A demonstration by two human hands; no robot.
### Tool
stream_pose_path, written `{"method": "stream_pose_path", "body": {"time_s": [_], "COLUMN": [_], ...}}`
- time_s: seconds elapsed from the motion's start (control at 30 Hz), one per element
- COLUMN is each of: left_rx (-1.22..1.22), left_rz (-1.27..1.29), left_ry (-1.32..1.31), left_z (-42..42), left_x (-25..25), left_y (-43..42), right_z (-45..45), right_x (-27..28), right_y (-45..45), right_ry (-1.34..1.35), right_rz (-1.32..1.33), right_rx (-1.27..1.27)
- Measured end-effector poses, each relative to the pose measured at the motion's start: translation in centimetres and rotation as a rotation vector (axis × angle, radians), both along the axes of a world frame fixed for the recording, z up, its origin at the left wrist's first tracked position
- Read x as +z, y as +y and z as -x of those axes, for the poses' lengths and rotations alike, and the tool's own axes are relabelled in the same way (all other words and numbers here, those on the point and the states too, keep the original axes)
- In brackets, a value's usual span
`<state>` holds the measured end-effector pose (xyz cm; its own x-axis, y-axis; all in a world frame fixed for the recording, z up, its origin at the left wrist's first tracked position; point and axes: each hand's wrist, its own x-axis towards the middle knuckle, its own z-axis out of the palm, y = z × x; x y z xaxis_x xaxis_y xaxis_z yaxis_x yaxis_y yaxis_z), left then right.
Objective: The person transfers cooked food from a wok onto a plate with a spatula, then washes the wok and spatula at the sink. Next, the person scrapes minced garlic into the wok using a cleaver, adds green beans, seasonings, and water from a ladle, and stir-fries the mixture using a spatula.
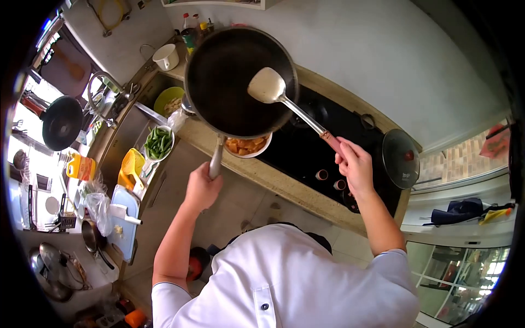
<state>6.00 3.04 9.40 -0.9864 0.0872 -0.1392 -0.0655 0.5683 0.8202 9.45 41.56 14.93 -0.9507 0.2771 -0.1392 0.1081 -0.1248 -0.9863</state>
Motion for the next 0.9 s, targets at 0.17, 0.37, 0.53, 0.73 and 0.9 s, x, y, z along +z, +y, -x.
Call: {"method": "stream_pose_path", "body": {"time_s": [0.17, 0.37, 0.53, 0.73, 0.9], "left_rx": [-0.136, -0.239, -0.298, -0.323, -0.381], "left_rz": [-0.368, -0.432, -0.43, -0.4, -0.557], "left_ry": [-0.319, -0.436, -0.477, -0.509, -0.675], "left_z": [1.3, 2.5, 3.3, 3.7, 4.7], "left_x": [-2.6, -4.6, -7.0, -7.9, -8.1], "left_y": [7.9, 14.7, 16.8, 16.9, 15.9], "right_z": [-1.5, -1.6, 0.0, -0.8, -1.2], "right_x": [-1.2, -4.0, -6.1, -6.6, -3.3], "right_y": [1.5, 2.8, 3.7, 2.2, -3.6], "right_ry": [-0.117, -0.177, -0.12, 0.097, 0.3], "right_rz": [0.09, 0.111, -0.137, -0.808, -0.968], "right_rx": [-0.164, -0.285, -0.382, -0.315, -0.271]}}
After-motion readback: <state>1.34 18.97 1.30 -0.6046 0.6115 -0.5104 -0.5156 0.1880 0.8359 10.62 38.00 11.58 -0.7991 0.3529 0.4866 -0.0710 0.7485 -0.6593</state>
